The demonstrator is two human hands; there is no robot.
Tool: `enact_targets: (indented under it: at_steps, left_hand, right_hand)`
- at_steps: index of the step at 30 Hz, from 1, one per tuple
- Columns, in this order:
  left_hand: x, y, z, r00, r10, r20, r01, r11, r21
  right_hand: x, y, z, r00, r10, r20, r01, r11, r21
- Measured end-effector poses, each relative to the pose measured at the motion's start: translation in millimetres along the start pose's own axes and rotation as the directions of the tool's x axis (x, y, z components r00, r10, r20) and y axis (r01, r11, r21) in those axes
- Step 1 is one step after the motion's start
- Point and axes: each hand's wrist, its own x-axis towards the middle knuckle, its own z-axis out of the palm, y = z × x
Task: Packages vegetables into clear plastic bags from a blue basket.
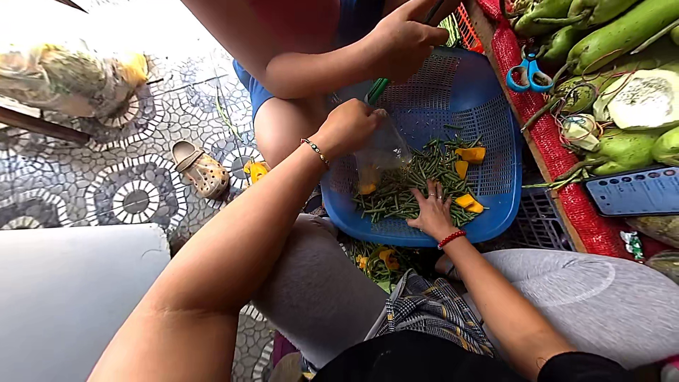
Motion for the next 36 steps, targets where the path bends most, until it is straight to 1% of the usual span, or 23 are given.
enact_targets:
  at_steps: [3, 6, 9, 11, 14, 17, 20, 22, 25, 28, 29, 31, 33, 34, 36]
  left_hand:
    - [-12.0, 8.6, -1.8, 0.997, 0.081, -0.003, -0.081, 0.993, -0.089]
    - [-25.6, 19.2, -4.0, 0.991, 0.131, -0.006, -0.129, 0.962, -0.239]
    - [-32.5, 24.6, -2.9, 0.988, 0.156, 0.016, -0.141, 0.927, -0.347]
    - [-30.1, 23.6, -0.6, 0.986, 0.162, 0.035, -0.139, 0.923, -0.360]
    - [-21.6, 20.3, 7.9, 0.990, 0.130, 0.053, -0.101, 0.919, -0.381]
    - [-11.7, 14.0, 13.5, 0.994, 0.096, 0.062, -0.068, 0.935, -0.349]
    - [-2.2, 3.9, 16.7, 0.996, 0.074, 0.055, -0.059, 0.970, -0.234]
    - [2.6, -2.2, 17.1, 0.997, 0.072, 0.032, -0.065, 0.982, -0.180]
    - [4.5, -6.6, 14.5, 0.998, 0.066, 0.001, -0.065, 0.988, -0.141]
    - [2.9, -7.5, 11.4, 0.998, 0.063, -0.007, -0.063, 0.990, -0.128]
    - [2.1, -7.2, 11.2, 0.998, 0.064, 0.000, -0.063, 0.990, -0.128]
    - [1.5, -6.3, 11.5, 0.998, 0.066, 0.010, -0.064, 0.989, -0.134]
    - [1.1, -4.4, 11.4, 0.998, 0.065, 0.019, -0.062, 0.989, -0.132]
    - [1.2, -3.6, 11.5, 0.998, 0.064, 0.022, -0.061, 0.990, -0.126]
    - [1.9, -3.1, 12.2, 0.997, 0.071, 0.026, -0.067, 0.990, -0.123]
  right_hand:
    - [-2.8, 14.4, -1.2, 0.999, 0.023, -0.025, -0.022, 0.999, 0.029]
    - [-4.2, 19.5, -3.8, 0.999, -0.002, -0.054, 0.002, 1.000, 0.017]
    - [-3.5, 14.6, -1.6, 0.998, -0.024, -0.058, 0.024, 1.000, -0.002]
    - [2.1, 5.8, -4.7, 0.999, -0.027, -0.017, 0.027, 1.000, -0.010]
    - [9.9, 1.4, -6.6, 0.999, -0.015, 0.032, 0.017, 0.998, -0.060]
    - [4.6, 4.5, -2.6, 0.999, -0.031, 0.026, 0.034, 0.995, -0.092]
    - [-2.4, 9.0, -4.5, 0.999, -0.028, 0.032, 0.031, 0.992, -0.119]
    - [-3.0, 14.1, -6.0, 0.999, -0.039, 0.003, 0.039, 0.994, -0.102]
    - [-2.5, 25.3, -10.9, 0.995, -0.014, -0.098, 0.013, 1.000, -0.005]
    - [0.0, 40.1, -20.8, 0.970, 0.073, -0.234, -0.031, 0.984, 0.178]
    - [0.4, 46.6, -24.6, 0.951, 0.110, -0.289, -0.027, 0.960, 0.278]
    - [1.8, 59.4, -36.1, 0.914, 0.200, -0.353, -0.005, 0.875, 0.484]
    - [3.6, 70.3, -46.5, 0.877, 0.285, -0.386, 0.058, 0.735, 0.675]
    - [5.1, 73.6, -50.4, 0.864, 0.339, -0.372, 0.086, 0.629, 0.773]
    - [5.5, 72.5, -59.1, 0.868, 0.418, -0.269, 0.130, 0.330, 0.935]
